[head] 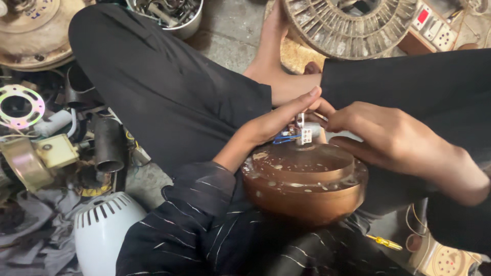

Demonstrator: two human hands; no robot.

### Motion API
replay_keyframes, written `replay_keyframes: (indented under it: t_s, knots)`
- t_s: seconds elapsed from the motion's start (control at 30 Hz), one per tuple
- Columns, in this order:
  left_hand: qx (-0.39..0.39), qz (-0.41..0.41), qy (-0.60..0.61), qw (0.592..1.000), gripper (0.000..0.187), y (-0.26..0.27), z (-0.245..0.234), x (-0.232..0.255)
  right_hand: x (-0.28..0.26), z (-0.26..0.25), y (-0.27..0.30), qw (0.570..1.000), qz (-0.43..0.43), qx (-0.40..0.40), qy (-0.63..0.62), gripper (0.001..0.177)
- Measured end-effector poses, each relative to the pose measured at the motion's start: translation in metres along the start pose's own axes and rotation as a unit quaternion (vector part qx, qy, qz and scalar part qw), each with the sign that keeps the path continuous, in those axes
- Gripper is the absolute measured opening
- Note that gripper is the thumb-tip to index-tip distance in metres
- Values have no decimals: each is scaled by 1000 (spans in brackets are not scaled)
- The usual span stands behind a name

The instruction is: The person sits on the floor and uses a yellow screwdriver to tighten screws on a small white electrical component held in their left hand. They repeatedly adjust the component and use the screwdriver to secure its parts.

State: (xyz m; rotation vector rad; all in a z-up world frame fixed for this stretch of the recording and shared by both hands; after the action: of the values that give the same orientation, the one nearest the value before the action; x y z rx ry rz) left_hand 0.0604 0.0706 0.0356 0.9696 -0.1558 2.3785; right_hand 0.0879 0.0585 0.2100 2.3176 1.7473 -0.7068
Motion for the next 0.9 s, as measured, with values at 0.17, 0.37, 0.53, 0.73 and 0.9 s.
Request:
replay_keyframes:
  t_s: [0.17,0.37,0.53,0.73,0.9]
  knots:
    - [-14,22,-25,999,71,-8,5,4,-14,7,11,998,-61,-5,23,39]
    - [21,-16,-9,1000,70,-7,-3,-5,-7,15,14,996,-82,-17,24,44]
    - [13,-11,-14,1000,71,-5,-2,-2,-8,21,11,992,-117,-25,44,44]
    - [5,12,-19,1000,70,-5,0,2,-13,23,10,985,-157,-30,64,45]
    - [21,-3,-7,1000,68,-4,-1,1,-15,26,9,982,-170,-37,69,42]
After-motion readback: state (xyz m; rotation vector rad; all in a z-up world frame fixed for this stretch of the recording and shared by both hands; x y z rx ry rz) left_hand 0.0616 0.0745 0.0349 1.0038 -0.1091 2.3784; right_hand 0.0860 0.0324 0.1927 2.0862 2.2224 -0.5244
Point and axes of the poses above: each hand's wrist, its own y-axis away from the middle knuckle, its own z-axis out of the palm, x = y × z, the point moved 10 cm from there along -y, towards the middle knuckle, and after that the axes turned 8 degrees about x, right-handed, at the moved point
